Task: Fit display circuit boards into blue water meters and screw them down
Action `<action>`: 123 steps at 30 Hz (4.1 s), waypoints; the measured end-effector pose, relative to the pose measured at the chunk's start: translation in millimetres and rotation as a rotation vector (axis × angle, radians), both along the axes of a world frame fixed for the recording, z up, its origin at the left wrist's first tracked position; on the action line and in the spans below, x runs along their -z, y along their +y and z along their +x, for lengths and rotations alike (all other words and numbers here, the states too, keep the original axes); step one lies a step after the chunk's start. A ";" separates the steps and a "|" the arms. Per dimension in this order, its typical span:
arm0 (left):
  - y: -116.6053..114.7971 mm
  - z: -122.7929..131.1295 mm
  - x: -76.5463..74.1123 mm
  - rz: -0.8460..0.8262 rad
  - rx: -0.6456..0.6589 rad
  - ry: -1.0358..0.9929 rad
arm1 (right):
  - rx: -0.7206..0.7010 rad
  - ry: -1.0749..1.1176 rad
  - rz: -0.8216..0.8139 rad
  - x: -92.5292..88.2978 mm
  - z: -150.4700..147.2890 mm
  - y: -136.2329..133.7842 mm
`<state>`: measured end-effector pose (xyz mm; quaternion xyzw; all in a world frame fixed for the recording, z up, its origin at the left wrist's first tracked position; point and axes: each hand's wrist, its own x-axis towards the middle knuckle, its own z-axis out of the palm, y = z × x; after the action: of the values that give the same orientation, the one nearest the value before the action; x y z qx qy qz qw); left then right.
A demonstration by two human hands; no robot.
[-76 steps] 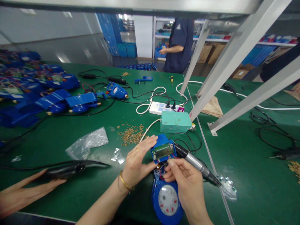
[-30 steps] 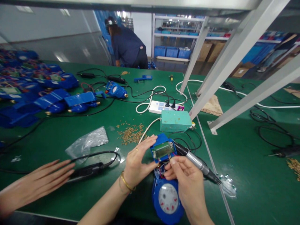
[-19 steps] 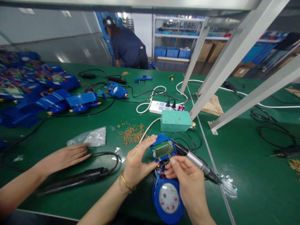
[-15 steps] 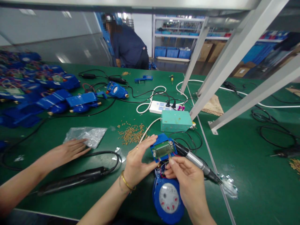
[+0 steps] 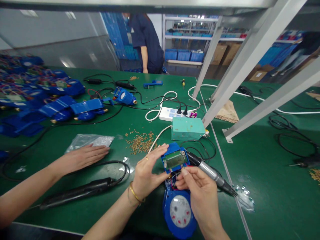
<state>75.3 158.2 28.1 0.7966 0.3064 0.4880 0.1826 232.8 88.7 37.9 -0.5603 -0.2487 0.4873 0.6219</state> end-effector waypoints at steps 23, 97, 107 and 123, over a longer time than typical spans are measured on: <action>-5.4 1.8 0.1 -0.097 -0.068 -0.006 | -0.042 -0.145 0.034 11.8 5.6 -2.5; -7.7 6.6 0.3 -0.072 -0.083 -0.047 | -0.067 -0.107 -0.019 -1.5 12.7 2.3; -9.2 6.3 -0.1 -0.226 -0.091 -0.064 | -0.082 -0.076 -0.017 14.7 18.7 -0.7; -11.2 8.0 1.4 -0.388 -0.081 -0.128 | -0.084 -0.246 -0.084 5.0 11.8 -2.3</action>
<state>83.3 147.0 26.7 0.7010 0.4140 0.4765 0.3320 244.6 86.4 32.9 -0.6305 -0.3258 0.4504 0.5417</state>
